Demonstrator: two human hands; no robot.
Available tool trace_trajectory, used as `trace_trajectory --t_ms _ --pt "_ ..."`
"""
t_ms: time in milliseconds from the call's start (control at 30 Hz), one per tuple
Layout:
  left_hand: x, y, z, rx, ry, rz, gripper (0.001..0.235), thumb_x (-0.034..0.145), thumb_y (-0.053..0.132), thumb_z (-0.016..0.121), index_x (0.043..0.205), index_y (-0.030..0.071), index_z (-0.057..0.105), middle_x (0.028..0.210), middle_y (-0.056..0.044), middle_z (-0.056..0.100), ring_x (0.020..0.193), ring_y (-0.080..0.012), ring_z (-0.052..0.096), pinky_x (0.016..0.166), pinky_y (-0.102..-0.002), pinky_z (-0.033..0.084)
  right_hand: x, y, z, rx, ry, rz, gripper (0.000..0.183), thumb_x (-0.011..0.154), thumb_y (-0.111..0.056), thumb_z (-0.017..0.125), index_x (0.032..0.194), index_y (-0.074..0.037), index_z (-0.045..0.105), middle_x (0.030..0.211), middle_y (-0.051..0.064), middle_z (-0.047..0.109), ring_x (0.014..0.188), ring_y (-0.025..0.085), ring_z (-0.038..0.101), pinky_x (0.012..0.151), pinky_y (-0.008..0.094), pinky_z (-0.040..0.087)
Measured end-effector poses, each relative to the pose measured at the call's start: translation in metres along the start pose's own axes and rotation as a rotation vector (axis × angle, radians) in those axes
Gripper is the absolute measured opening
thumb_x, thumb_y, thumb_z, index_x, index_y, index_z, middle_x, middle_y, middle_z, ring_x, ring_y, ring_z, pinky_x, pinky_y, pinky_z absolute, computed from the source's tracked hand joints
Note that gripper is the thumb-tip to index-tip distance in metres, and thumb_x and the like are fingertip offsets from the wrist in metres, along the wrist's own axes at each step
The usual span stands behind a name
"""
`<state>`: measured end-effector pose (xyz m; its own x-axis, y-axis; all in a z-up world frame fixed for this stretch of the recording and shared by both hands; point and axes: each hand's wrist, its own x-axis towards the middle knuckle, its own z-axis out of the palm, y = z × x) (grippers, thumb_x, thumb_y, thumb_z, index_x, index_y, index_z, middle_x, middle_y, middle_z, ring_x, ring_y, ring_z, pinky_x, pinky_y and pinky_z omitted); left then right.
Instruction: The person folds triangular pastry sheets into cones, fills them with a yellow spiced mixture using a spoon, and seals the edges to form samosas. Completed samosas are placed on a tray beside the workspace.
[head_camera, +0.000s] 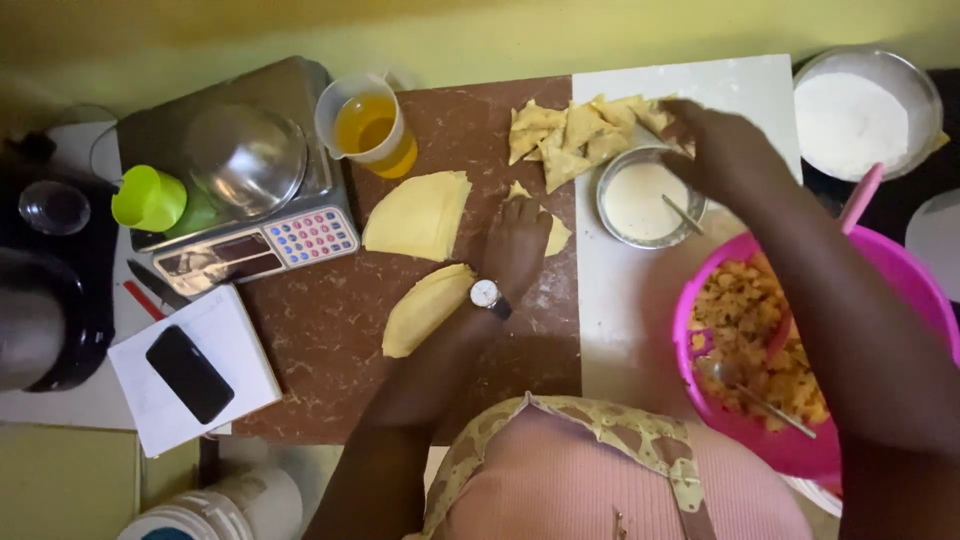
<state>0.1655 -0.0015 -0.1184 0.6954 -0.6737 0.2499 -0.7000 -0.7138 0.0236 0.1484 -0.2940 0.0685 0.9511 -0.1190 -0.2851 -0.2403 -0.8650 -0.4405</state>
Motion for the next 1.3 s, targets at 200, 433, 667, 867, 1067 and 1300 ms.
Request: trace_trajectory --t_ms 200,433,667,867,1067,1300 --pt "-0.021 -0.011 -0.008 -0.492 0.008 -0.162 0.023 0.104 0.029 0.077 0.126 0.029 0.073 0.101 -0.005 0.078 0.097 -0.0312 0.081 0.084 -0.049 0.062 -0.082 0.011 0.053 0.342 0.075 -0.098 0.062 0.103 -0.019 0.082 0.159 0.001 0.064 0.137 0.030 0.081 0.130 0.059 0.071 0.112 0.072 0.054" --pt "-0.063 0.028 -0.102 -1.754 -0.096 -0.384 0.035 0.118 0.015 0.070 0.152 0.006 0.072 0.136 -0.012 0.081 0.115 -0.0129 0.072 0.091 -0.032 0.066 -0.124 0.003 0.114 1.408 -0.151 0.035 0.061 0.099 -0.001 0.076 0.156 -0.002 0.054 0.145 0.017 0.077 0.123 0.028 0.079 0.102 0.043 0.064" --pt "-0.084 0.062 -0.123 -1.817 0.017 -0.371 0.042 0.119 0.011 0.066 0.160 0.000 0.065 0.137 -0.014 0.075 0.116 -0.0134 0.070 0.091 -0.029 0.065 -0.160 0.004 0.143 1.532 -0.090 -0.005 0.040 0.103 0.004 0.072 0.142 -0.002 0.068 0.121 0.008 0.079 0.092 0.020 0.079 0.077 0.036 0.069" --pt "-0.096 0.078 -0.108 -1.866 0.039 -0.377 0.041 0.119 0.010 0.063 0.158 -0.002 0.065 0.134 -0.013 0.074 0.113 -0.0144 0.072 0.091 -0.029 0.067 -0.188 -0.004 0.133 1.595 -0.078 -0.059 0.054 0.097 0.010 0.075 0.149 -0.001 0.066 0.102 0.008 0.075 0.081 0.018 0.079 0.066 0.032 0.071" --pt "-0.105 0.080 -0.107 -1.840 0.046 -0.338 0.038 0.121 0.011 0.062 0.156 -0.002 0.068 0.137 -0.017 0.074 0.122 -0.0189 0.069 0.104 -0.037 0.063 -0.210 -0.016 0.120 1.541 0.015 -0.046 0.057 0.097 0.010 0.076 0.152 -0.001 0.065 0.100 0.009 0.074 0.085 0.018 0.080 0.068 0.033 0.072" --pt "-0.101 0.127 -0.151 -1.921 0.025 -0.443 0.038 0.116 0.032 0.075 0.146 0.009 0.066 0.122 -0.007 0.064 0.116 -0.0177 0.066 0.100 -0.038 0.058 -0.209 -0.026 0.129 0.700 0.304 -0.163 0.060 0.096 -0.011 0.088 0.154 -0.012 0.072 0.113 0.020 0.082 0.115 0.040 0.081 0.098 0.051 0.065"
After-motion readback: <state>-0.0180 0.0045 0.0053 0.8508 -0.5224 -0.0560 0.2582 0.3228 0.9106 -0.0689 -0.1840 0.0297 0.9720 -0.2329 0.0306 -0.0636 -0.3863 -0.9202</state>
